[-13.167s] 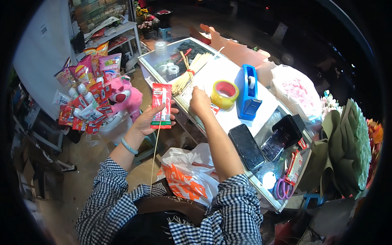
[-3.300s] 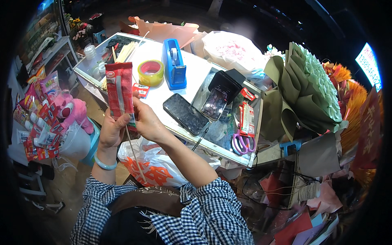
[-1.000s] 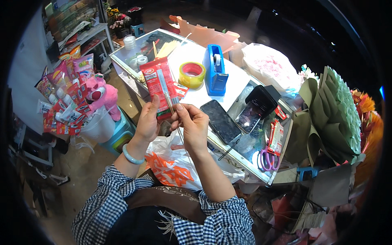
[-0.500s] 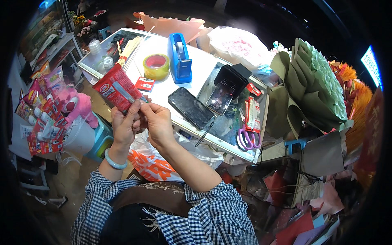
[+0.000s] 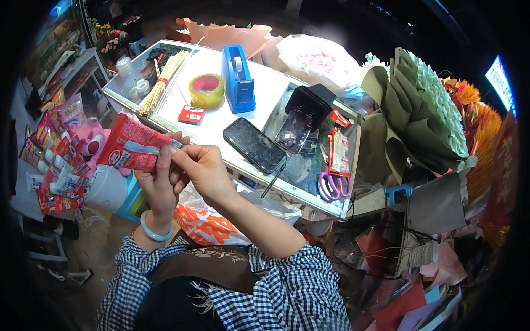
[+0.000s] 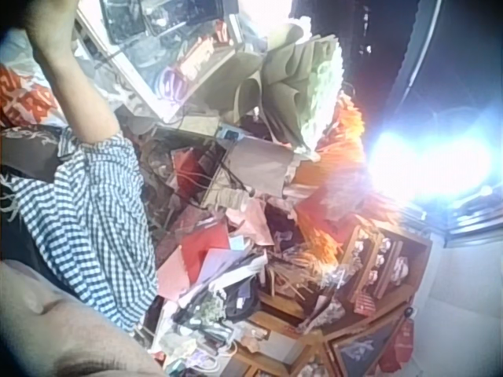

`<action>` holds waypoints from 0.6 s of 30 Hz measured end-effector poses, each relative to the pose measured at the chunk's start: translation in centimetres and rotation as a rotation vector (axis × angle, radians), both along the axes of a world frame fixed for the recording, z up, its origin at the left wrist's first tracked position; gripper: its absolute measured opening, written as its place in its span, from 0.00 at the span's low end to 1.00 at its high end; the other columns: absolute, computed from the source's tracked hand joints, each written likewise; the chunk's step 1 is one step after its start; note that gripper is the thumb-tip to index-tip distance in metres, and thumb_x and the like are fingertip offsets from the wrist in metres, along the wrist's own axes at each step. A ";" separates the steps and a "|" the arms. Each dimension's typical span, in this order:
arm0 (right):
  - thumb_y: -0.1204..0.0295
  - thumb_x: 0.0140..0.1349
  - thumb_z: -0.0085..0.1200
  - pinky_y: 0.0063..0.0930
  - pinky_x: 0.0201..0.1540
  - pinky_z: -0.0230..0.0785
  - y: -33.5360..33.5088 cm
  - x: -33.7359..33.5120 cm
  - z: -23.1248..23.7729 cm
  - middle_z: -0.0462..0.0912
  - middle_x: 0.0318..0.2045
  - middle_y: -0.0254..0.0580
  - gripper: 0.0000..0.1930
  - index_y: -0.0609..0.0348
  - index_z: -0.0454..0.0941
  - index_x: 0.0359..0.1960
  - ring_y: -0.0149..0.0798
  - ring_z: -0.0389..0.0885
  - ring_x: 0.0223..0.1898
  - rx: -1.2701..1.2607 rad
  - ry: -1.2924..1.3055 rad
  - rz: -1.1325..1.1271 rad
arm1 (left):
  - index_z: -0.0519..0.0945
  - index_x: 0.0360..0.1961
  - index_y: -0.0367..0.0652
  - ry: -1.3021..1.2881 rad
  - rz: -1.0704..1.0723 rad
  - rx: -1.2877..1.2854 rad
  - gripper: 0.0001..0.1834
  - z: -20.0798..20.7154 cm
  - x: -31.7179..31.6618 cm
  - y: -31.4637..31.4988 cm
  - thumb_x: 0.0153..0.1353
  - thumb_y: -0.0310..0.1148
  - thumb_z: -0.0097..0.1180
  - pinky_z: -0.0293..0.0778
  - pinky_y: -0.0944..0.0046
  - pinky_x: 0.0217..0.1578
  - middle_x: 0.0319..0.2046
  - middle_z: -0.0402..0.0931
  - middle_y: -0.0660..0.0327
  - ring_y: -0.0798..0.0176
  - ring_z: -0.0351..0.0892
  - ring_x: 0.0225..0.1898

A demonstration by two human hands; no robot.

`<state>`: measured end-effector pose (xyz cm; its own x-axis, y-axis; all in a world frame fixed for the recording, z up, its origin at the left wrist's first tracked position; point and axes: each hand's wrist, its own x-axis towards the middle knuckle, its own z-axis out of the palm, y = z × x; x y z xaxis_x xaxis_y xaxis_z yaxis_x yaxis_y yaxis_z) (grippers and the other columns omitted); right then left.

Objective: The person assembles small red rectangular packets onto wooden sticks using tape and scissors. They repeatedly pick up packets, attach them to sticks, and trim excess material, then place the finished items into a plastic bag.

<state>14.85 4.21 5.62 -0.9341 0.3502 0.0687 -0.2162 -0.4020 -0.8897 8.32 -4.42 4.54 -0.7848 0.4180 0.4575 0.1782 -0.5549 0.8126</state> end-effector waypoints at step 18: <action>0.66 0.63 0.53 0.28 0.18 0.64 -0.9 -0.3 -0.9 0.77 0.14 0.42 0.16 0.68 0.78 0.23 0.33 0.74 0.15 0.767 -0.109 -0.276 | 0.71 0.47 0.31 -0.015 -0.086 0.080 0.13 0.9 -0.5 -0.4 0.66 0.29 0.48 0.78 0.61 0.44 0.41 0.77 0.50 0.57 0.80 0.43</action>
